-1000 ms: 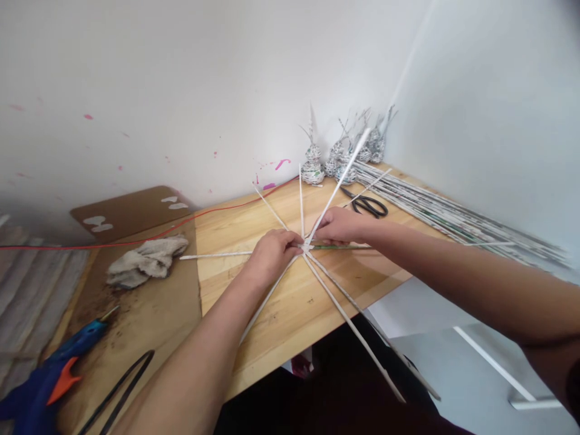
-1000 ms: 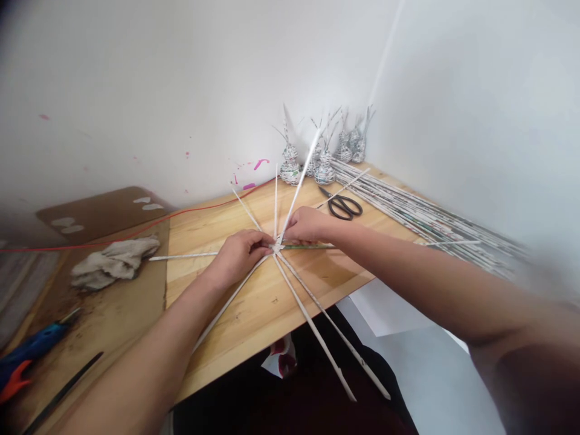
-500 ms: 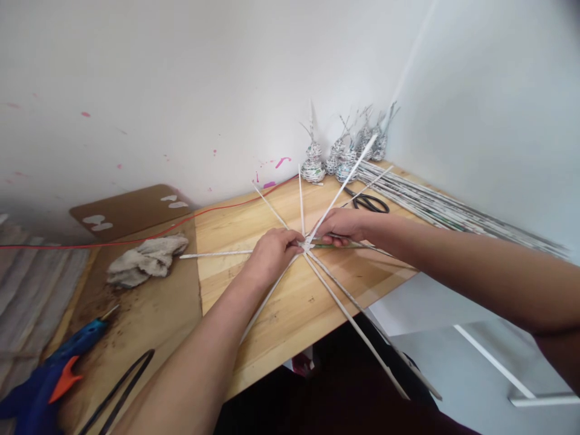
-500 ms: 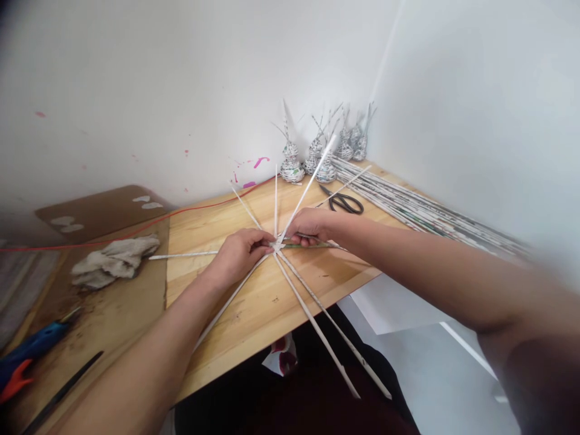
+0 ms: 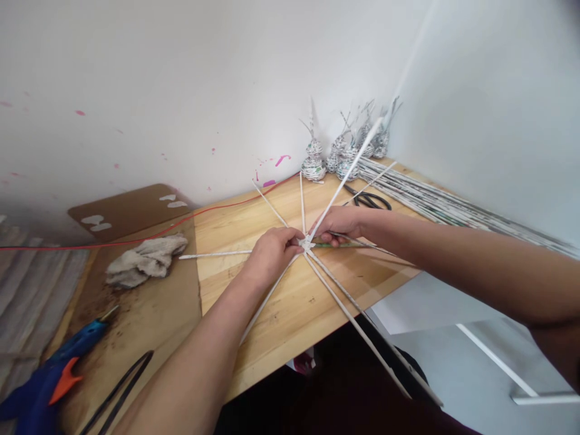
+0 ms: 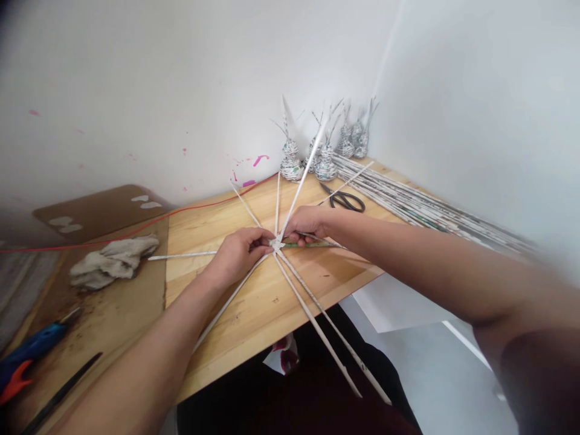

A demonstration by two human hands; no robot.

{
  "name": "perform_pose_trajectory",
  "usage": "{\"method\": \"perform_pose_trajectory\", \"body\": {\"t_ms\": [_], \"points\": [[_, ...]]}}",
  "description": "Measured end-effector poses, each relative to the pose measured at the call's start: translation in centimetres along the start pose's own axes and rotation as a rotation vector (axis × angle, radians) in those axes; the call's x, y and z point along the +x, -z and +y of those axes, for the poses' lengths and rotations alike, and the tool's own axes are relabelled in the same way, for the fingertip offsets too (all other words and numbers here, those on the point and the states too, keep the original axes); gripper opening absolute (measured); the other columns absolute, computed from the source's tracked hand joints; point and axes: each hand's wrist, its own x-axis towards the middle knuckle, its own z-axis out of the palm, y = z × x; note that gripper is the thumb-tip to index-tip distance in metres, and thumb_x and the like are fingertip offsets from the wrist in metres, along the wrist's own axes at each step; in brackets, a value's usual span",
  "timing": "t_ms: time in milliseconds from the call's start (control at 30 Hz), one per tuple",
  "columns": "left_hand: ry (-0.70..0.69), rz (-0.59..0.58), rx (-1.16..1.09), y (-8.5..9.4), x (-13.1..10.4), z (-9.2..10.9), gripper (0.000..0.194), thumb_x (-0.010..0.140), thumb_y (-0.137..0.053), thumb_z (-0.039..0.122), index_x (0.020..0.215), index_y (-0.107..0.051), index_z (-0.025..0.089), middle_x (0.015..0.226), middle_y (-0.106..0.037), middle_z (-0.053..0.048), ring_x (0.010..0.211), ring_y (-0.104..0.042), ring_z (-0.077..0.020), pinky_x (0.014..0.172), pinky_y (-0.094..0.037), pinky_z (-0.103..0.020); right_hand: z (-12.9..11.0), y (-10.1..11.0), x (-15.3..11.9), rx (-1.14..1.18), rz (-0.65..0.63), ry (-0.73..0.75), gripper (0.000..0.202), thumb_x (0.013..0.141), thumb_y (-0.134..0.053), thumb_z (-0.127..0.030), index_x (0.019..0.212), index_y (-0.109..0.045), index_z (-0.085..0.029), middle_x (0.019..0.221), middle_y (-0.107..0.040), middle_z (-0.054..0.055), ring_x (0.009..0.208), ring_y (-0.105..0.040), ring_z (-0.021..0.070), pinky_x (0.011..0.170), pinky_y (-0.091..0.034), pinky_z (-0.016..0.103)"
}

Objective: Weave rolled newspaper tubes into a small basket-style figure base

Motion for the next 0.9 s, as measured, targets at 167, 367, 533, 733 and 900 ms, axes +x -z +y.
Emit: {"method": "perform_pose_trajectory", "body": {"t_ms": [167, 367, 533, 733, 900], "points": [[0.001, -0.004, 0.039, 0.1, 0.0, 0.2, 0.019, 0.079, -0.068, 0.017, 0.097, -0.071, 0.021, 0.083, -0.070, -0.001, 0.080, -0.062, -0.0164, 0.077, -0.047, -0.028, 0.1, -0.2, -0.3, 0.032, 0.000, -0.016, 0.015, 0.078, -0.057, -0.015, 0.063, -0.056, -0.015, 0.045, -0.047, -0.005, 0.038, -0.045, 0.0056, 0.035, -0.026, 0.016], [-0.006, -0.013, 0.069, 0.2, 0.1, 0.5, 0.019, 0.080, -0.068, 0.017, 0.098, -0.072, 0.021, 0.089, -0.071, -0.003, 0.084, -0.062, -0.0179, 0.082, -0.048, -0.031, 0.5, -0.3, -0.5, 0.029, -0.026, 0.031, 0.008, 0.077, -0.057, -0.014, 0.069, -0.058, -0.016, 0.047, -0.049, -0.006, 0.036, -0.044, 0.0041, 0.035, -0.027, 0.015], [-0.004, -0.018, 0.059, 0.1, 0.1, 0.3, 0.023, 0.080, -0.067, 0.016, 0.101, -0.071, 0.022, 0.087, -0.071, -0.002, 0.082, -0.062, -0.0174, 0.081, -0.048, -0.030, 0.8, -0.8, -0.5, 0.031, 0.110, 0.024, 0.008, 0.074, -0.064, -0.017, 0.082, -0.062, -0.018, 0.048, -0.054, -0.006, 0.037, -0.049, 0.0064, 0.035, -0.030, 0.015], [-0.051, -0.028, 0.076, 0.1, 0.1, 0.2, 0.022, 0.083, -0.065, 0.017, 0.102, -0.072, 0.023, 0.097, -0.071, -0.004, 0.091, -0.062, -0.0189, 0.086, -0.047, -0.032, 2.1, -0.8, -0.5, -0.130, 0.292, 0.178, 0.017, 0.072, -0.070, -0.026, 0.087, -0.071, -0.019, 0.063, -0.065, -0.001, 0.045, -0.057, 0.0096, 0.039, -0.036, 0.018], [-0.047, -0.031, 0.080, 0.1, 0.1, 0.2, 0.021, 0.083, -0.064, 0.018, 0.101, -0.073, 0.025, 0.098, -0.072, -0.003, 0.093, -0.062, -0.0192, 0.088, -0.047, -0.033, 2.3, -1.0, -0.6, -0.349, 0.417, 0.355, 0.015, 0.072, -0.069, -0.026, 0.082, -0.074, -0.016, 0.078, -0.073, 0.003, 0.064, -0.063, 0.0127, 0.055, -0.044, 0.019]]}}
